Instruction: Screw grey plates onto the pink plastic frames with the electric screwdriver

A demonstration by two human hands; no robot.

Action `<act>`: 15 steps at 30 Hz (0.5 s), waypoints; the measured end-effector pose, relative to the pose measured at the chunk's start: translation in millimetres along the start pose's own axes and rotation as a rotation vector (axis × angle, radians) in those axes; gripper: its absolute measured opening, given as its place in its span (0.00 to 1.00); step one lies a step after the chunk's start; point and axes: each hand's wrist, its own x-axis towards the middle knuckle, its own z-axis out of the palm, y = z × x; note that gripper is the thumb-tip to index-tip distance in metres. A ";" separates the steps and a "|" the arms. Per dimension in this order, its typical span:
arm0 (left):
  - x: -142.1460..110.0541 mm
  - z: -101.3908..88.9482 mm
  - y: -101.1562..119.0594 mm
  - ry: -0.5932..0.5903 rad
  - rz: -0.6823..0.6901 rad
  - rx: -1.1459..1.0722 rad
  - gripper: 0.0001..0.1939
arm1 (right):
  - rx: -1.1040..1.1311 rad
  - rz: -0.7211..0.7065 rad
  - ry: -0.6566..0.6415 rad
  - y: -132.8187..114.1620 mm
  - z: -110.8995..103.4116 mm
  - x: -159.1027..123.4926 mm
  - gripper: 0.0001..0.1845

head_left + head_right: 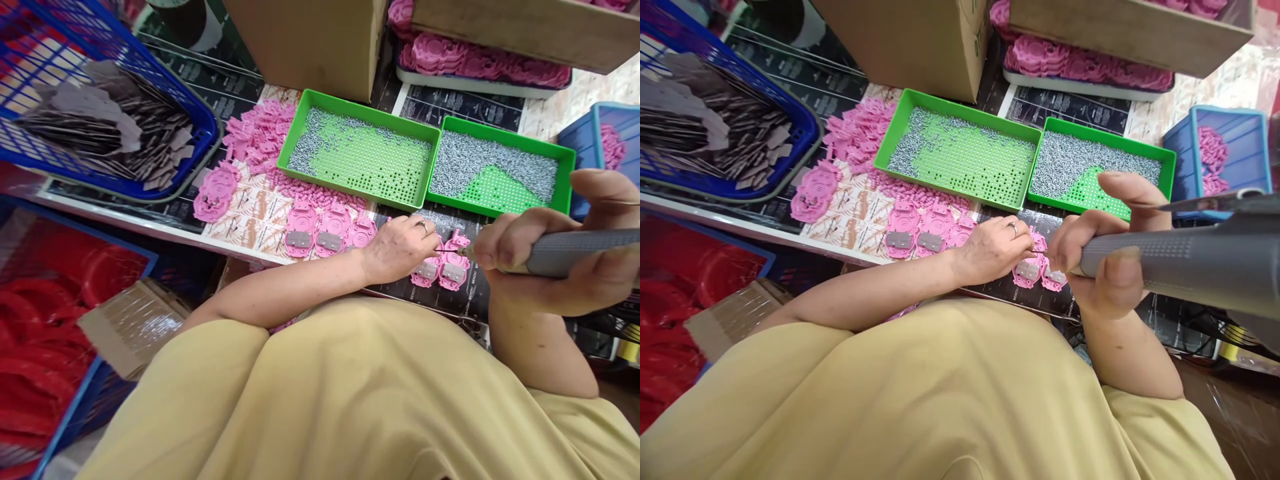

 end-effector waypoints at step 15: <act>-10.4 -8.0 -3.0 -0.166 0.090 -0.134 0.23 | -0.036 -0.095 0.048 36.7 -12.3 -0.2 0.13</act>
